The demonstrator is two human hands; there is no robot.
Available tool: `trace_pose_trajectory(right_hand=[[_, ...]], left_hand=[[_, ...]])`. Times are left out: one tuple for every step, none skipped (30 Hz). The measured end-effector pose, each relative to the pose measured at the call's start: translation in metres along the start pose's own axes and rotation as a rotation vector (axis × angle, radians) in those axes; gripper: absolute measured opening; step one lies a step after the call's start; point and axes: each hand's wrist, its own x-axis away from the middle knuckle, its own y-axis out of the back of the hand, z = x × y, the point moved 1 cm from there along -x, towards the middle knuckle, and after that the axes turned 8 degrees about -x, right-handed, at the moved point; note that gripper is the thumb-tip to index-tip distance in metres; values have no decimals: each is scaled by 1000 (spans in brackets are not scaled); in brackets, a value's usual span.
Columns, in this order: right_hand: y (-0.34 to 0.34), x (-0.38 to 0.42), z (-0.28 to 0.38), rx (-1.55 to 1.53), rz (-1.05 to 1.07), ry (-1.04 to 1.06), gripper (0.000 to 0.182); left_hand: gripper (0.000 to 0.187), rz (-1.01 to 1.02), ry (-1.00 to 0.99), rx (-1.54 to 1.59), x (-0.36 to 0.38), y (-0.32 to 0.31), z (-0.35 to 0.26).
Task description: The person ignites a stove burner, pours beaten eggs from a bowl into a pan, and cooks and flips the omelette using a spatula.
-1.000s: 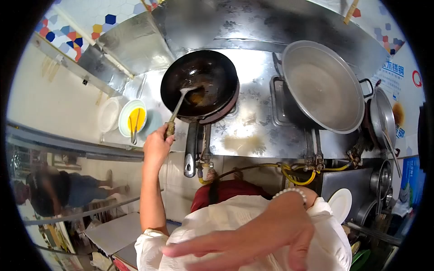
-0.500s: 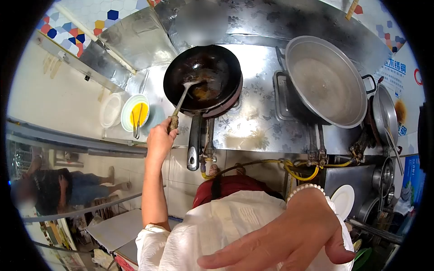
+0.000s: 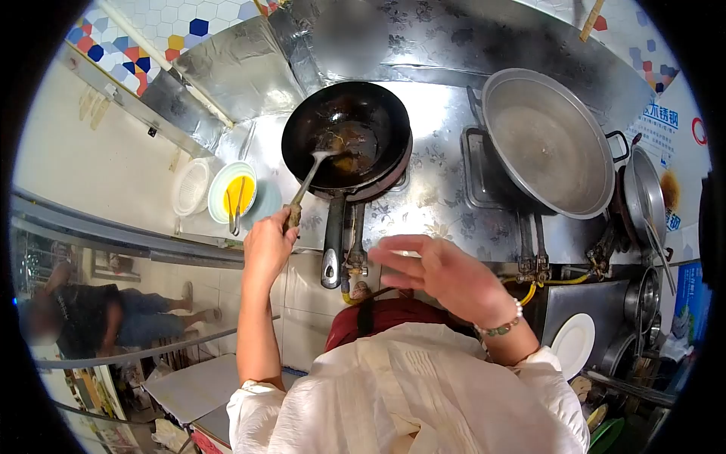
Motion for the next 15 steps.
trace_pose_trajectory(right_hand=[[17,-2,-13,56,-120,-43,39],[27,-4,-22,58,-120,-42,39],[35,-5,-30,33,-177,-80,32],[39,-7,-36,9,-234,-116,27],[40,-11,-40,14,-230,-116,27],[39,-15,-44,54,-233,-132,24],[38,-18,-46,93,-238,-148,21],[36,-19,-46,96,-235,-149,21],[35,-20,-45,143,-256,-156,19],[35,-22,-44,192,-277,-163,16],[39,-22,-43,195,-274,-162,16],[47,-19,-43,238,-300,-152,15],[54,-17,-43,280,-327,-143,15],[60,-16,-43,280,-327,-141,15],[64,-15,-43,311,-341,-139,15]], left_hand=[[40,59,-2,-38,2,5,-3],[40,57,-3,-37,2,5,-5],[39,63,-59,-37,1,5,-6],[38,67,-114,-38,0,4,-9],[38,61,-113,-37,-3,1,-13],[37,49,-132,-35,-10,-5,-17],[35,39,-151,-33,-18,-12,-17],[35,-24,-145,-28,-25,-18,-17],[35,-27,-142,-27,-24,-20,-14],[34,-17,-118,-77,-25,-20,-12],[34,-7,-95,-128,-25,-17,-13],[34,-9,-95,-127,-18,-8,-13],[34,32,-64,-134,-5,5,-12],[34,74,-35,-141,4,13,-12],[34,74,-39,-143,8,15,-12]])
